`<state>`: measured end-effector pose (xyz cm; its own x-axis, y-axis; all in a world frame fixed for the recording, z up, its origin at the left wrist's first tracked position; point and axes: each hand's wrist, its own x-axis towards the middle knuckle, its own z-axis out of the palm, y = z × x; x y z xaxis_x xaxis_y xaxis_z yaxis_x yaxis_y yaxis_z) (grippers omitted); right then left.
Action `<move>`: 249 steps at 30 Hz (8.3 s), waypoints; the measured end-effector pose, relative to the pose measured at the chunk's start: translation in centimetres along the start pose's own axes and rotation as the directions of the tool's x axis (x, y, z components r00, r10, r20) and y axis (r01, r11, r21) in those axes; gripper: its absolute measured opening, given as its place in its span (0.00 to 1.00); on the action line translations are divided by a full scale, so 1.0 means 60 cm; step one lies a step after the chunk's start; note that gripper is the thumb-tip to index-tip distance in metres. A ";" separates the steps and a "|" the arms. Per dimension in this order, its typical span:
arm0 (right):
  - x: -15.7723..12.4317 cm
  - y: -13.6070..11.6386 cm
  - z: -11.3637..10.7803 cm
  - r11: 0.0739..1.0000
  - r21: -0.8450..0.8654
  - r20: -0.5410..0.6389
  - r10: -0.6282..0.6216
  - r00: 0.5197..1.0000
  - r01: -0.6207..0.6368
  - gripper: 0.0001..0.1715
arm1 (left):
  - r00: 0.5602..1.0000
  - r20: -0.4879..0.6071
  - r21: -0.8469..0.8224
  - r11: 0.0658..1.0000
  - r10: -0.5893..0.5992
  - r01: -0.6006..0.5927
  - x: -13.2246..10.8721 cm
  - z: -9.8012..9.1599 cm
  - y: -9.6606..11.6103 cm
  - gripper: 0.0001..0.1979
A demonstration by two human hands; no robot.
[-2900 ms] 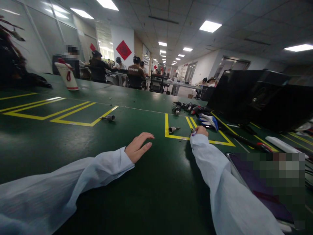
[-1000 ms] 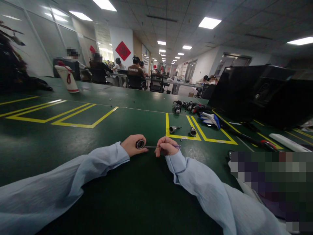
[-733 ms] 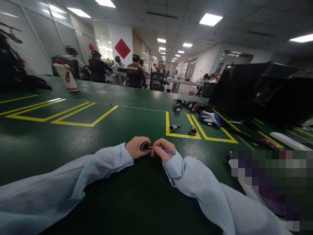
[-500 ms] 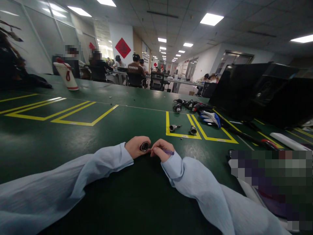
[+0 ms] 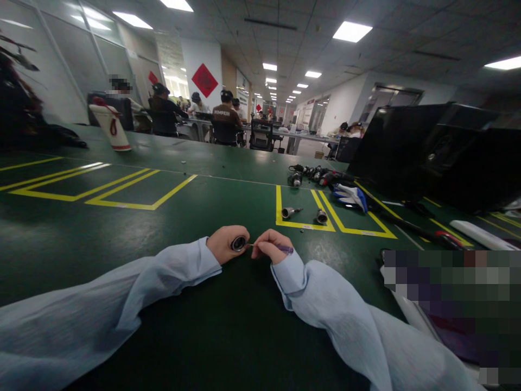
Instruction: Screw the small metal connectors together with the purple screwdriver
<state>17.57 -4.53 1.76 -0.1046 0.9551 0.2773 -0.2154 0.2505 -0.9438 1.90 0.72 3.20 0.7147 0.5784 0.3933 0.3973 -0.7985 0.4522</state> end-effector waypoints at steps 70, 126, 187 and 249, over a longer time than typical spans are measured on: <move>0.007 0.007 -0.005 0.977 0.196 0.108 0.062 0.992 -0.082 0.07 | 0.991 -0.086 -0.131 0.987 -0.105 0.094 -0.002 0.001 -0.015 0.07; -0.002 0.001 -0.002 0.997 0.076 0.112 0.024 0.993 -0.033 0.08 | 0.998 -0.055 -0.103 0.994 -0.041 0.035 -0.008 0.000 -0.004 0.07; 0.009 -0.007 -0.003 0.952 0.175 0.178 0.219 0.959 -0.250 0.04 | 0.988 0.118 -0.070 0.993 0.101 -0.094 -0.010 0.001 0.003 0.09; -0.024 -0.026 0.011 0.988 -0.097 -0.042 -0.126 0.991 0.122 0.06 | 0.994 0.103 -0.308 0.949 -0.036 0.066 -0.008 -0.024 0.003 0.08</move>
<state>17.40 -6.40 2.93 -0.0361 0.9216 0.3865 -0.1312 0.3790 -0.9160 0.79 0.53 4.22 0.7551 0.5868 0.2924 0.2474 -0.6680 0.7018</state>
